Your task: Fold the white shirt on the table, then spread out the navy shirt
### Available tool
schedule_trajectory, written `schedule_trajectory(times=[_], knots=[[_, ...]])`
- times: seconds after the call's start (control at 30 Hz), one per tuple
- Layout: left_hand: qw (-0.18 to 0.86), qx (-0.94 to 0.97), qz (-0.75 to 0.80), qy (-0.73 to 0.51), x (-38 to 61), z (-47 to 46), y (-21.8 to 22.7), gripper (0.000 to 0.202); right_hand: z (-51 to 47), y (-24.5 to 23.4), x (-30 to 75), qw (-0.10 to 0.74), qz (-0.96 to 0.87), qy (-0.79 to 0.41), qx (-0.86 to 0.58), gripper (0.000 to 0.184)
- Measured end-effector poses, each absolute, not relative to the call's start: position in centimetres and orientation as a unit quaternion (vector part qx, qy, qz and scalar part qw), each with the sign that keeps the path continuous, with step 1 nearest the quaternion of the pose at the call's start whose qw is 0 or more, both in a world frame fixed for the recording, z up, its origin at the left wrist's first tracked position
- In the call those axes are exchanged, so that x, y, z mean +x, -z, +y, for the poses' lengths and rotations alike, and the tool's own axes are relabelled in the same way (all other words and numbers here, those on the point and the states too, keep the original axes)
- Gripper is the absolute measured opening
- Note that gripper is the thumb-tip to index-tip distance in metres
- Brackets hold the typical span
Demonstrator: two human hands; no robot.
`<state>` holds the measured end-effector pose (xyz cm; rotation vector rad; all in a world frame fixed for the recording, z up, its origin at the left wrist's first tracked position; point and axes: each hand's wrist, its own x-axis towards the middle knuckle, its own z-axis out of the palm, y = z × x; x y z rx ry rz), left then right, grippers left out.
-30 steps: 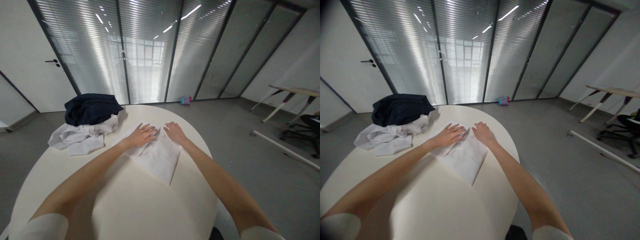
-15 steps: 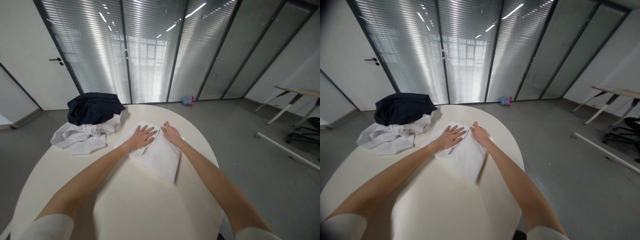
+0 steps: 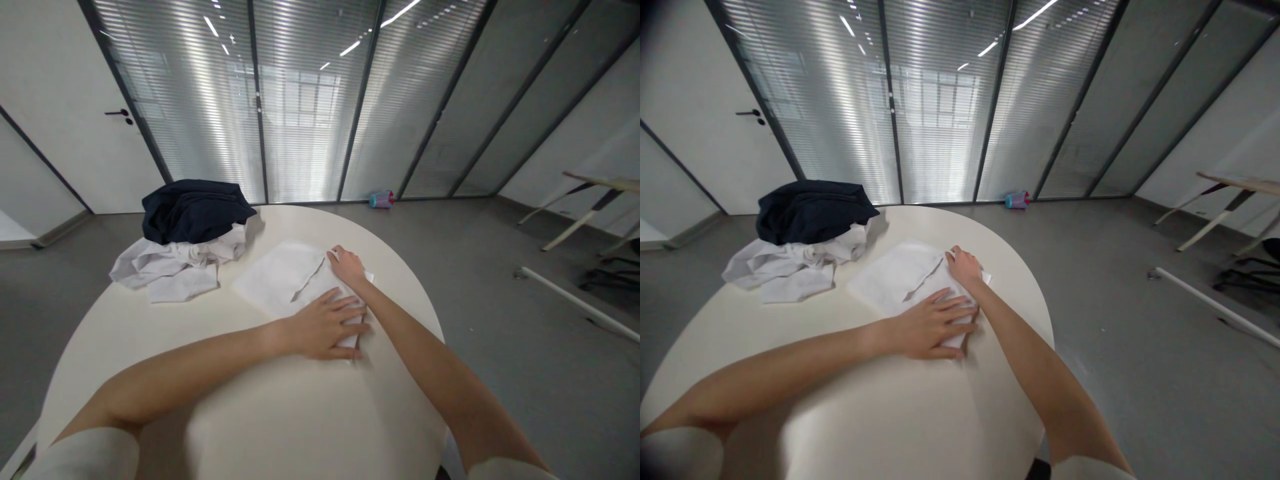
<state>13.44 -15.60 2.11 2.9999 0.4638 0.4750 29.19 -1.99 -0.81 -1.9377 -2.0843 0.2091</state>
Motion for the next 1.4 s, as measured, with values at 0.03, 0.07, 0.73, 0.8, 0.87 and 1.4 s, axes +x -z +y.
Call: schedule_trajectory(times=[0.03,0.07,0.73,0.8,0.87,1.4], knots=[[0.026,0.978,0.141,-0.148,13.5,-16.1,-1.4,0.055,-1.8,0.8,29.3,0.143,-0.721,-0.077,-0.674,0.037],[0.023,0.979,0.139,-0.145,13.4,-16.4,-0.7,0.056,-1.5,0.8,29.5,0.141,-0.718,-0.08,-0.676,0.036],[0.037,0.907,0.396,-0.136,12.7,-14.8,1.5,0.074,-2.2,0.5,29.1,0.135,-0.729,-0.049,-0.669,0.036],[0.047,0.911,0.39,-0.122,12.6,-14.6,1.7,0.076,-2.0,0.3,29.4,0.123,-0.729,-0.061,-0.67,0.036],[0.053,0.918,0.375,-0.114,12.1,-14.1,1.5,0.076,-1.8,0.0,29.9,0.114,-0.727,-0.071,-0.674,0.034],[0.033,0.911,0.392,-0.12,13.3,-14.6,1.0,0.084,-2.8,2.0,30.0,0.121,-0.851,-0.036,-0.51,0.047]])
